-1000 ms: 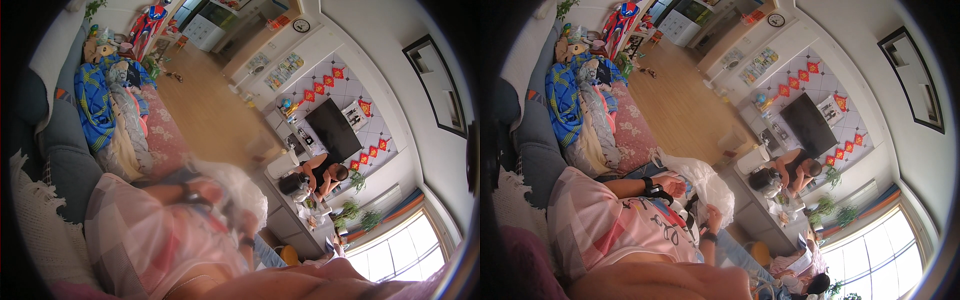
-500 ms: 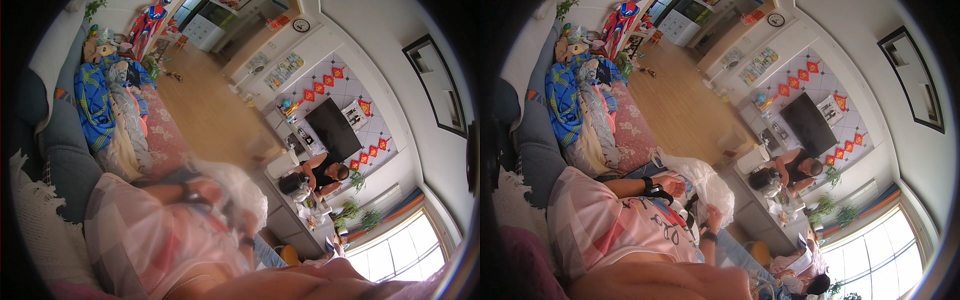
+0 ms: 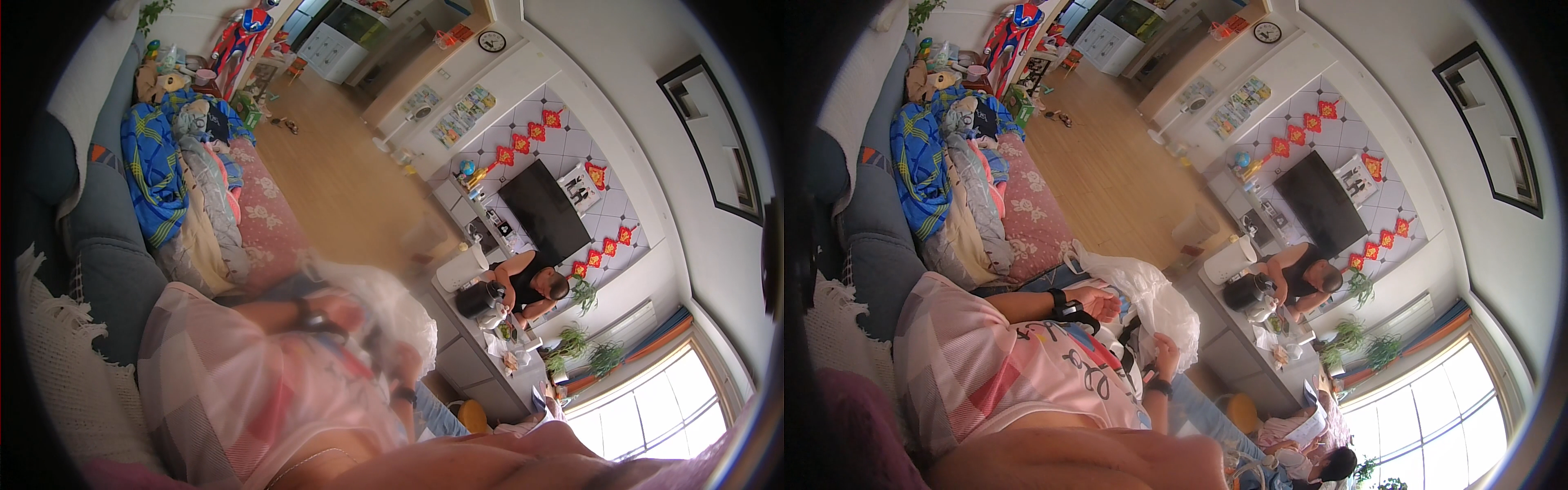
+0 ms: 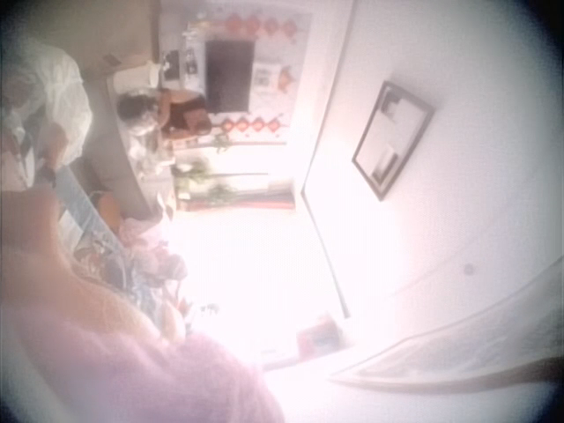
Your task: Folding white clothes on a couch.
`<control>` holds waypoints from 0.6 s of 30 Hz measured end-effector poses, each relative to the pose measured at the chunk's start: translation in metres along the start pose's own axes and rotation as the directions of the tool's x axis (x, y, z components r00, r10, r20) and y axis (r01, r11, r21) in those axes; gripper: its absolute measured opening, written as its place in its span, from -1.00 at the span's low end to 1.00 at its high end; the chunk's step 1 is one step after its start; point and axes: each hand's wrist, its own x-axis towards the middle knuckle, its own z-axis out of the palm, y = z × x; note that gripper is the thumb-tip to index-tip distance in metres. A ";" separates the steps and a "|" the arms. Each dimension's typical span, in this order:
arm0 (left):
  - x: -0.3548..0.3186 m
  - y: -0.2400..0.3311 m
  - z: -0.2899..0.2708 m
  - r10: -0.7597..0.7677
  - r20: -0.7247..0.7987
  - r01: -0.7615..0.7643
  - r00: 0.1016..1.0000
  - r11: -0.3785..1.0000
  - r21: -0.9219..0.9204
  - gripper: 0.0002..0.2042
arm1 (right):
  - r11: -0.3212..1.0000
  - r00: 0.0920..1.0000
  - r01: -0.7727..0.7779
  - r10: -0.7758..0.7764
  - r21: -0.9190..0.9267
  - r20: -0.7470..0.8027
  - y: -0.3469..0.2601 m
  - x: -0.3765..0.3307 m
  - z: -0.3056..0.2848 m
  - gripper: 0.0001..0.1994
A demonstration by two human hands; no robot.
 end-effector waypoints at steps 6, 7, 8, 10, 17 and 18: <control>-0.005 -0.002 0.010 0.034 -0.079 -0.034 0.996 0.999 0.005 -0.76 | 0.999 1.000 0.015 -0.015 -0.040 -0.004 0.007 0.000 0.001 -0.79; -0.005 -0.002 0.010 0.037 -0.085 -0.036 0.996 0.999 0.012 -0.75 | 0.998 0.999 0.033 -0.033 -0.060 0.000 0.009 0.000 0.001 -0.79; -0.005 -0.003 0.009 0.041 -0.084 -0.040 0.996 0.999 0.015 -0.75 | 0.998 1.000 0.028 -0.028 -0.062 -0.002 0.008 0.000 0.002 -0.79; -0.006 -0.004 0.008 0.050 -0.083 -0.048 0.995 0.999 0.019 -0.75 | 0.998 1.000 0.016 -0.017 -0.067 -0.005 0.006 0.000 0.002 -0.79; -0.004 -0.003 0.002 0.043 -0.092 -0.041 0.995 0.999 0.024 -0.75 | 0.999 1.000 0.029 -0.029 -0.029 0.009 0.011 0.002 0.003 -0.79; -0.002 0.000 0.003 0.041 -0.076 -0.038 0.996 0.998 0.041 -0.75 | 1.000 1.000 -0.007 0.007 -0.004 -0.010 0.004 0.002 0.002 -0.78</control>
